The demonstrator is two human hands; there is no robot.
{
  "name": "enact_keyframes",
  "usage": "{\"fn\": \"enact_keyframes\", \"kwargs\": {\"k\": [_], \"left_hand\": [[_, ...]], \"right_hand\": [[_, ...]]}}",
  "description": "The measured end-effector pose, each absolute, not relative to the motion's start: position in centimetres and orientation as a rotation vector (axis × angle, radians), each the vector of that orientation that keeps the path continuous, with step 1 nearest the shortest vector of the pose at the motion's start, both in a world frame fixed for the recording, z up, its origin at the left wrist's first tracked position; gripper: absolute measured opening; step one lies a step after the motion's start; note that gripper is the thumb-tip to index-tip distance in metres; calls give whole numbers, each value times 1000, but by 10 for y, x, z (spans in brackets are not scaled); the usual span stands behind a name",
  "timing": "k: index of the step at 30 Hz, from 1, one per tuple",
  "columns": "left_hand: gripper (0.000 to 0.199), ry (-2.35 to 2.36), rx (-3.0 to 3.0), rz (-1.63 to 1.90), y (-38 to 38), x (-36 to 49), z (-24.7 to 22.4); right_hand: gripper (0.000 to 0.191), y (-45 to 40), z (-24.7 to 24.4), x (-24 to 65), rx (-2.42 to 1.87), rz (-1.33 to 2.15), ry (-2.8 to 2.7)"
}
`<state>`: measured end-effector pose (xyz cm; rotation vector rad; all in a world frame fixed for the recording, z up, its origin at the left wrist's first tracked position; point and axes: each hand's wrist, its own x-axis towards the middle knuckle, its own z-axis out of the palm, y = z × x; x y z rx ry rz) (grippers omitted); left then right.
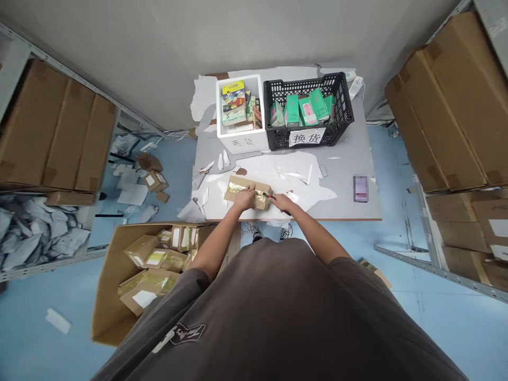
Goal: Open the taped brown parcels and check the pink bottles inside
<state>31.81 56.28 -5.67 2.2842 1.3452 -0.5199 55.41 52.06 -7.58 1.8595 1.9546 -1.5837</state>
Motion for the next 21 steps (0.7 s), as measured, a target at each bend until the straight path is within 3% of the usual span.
{"fn": "enact_keyframes", "kwargs": {"k": [14, 21], "left_hand": [[78, 1348, 2255, -595, 571, 322, -55], [64, 1324, 2299, -622, 569, 324, -47]], "right_hand": [[31, 533, -66, 558, 1782, -1619, 1877], [33, 529, -64, 556, 1760, -1682, 1847]]}}
